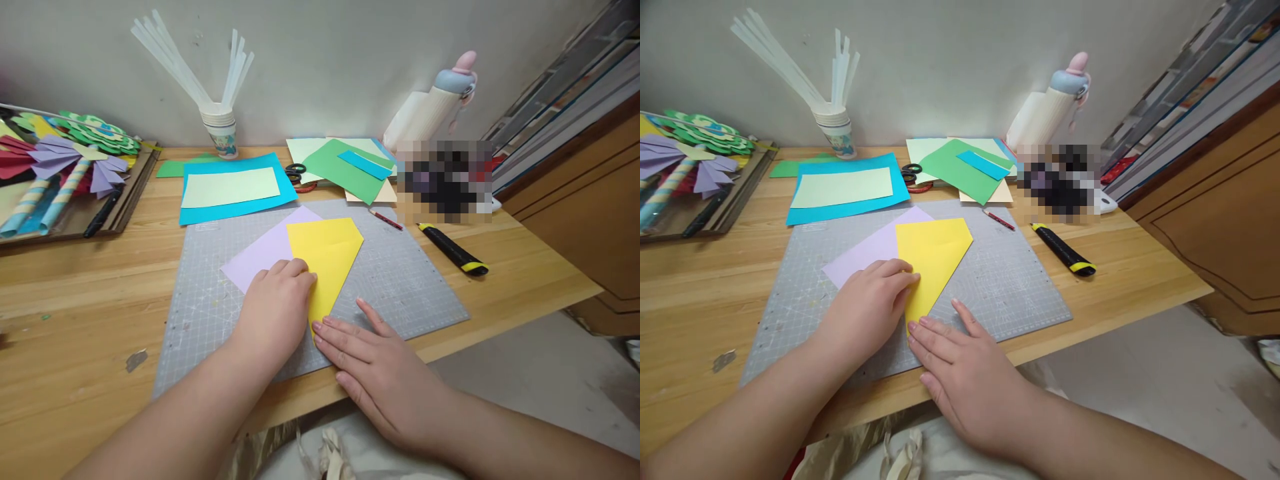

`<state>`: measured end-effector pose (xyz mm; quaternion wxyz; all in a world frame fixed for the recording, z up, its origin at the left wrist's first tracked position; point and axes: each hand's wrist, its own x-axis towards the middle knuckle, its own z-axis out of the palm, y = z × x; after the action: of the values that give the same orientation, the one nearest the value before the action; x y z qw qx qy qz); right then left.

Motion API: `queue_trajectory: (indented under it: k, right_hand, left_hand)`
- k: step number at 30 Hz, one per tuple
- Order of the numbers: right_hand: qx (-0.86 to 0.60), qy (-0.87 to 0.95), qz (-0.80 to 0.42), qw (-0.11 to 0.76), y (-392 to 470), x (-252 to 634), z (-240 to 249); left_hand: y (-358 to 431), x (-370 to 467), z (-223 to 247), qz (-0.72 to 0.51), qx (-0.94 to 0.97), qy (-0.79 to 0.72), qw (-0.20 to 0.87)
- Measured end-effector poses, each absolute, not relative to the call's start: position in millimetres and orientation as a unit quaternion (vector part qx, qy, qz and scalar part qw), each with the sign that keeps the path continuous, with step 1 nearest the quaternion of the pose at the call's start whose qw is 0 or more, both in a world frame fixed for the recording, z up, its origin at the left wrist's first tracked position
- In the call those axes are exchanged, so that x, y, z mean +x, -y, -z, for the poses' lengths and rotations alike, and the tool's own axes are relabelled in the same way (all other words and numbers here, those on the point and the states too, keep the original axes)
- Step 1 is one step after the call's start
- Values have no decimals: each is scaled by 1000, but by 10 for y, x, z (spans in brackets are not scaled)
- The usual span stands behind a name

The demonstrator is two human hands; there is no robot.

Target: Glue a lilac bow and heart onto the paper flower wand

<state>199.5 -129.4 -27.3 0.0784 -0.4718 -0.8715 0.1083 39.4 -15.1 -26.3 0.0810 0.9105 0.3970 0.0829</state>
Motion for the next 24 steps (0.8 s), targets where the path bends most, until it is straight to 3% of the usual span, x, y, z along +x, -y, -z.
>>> queue_trajectory:
  k: [10,24]
  right_hand:
    - [-460,879,-90,87,1315,1962,259]
    - [-427,849,-289,115,1303,2116,158]
  left_hand:
    - [145,389,231,-82,909,-400,88]
    - [158,406,185,-74,904,-407,109]
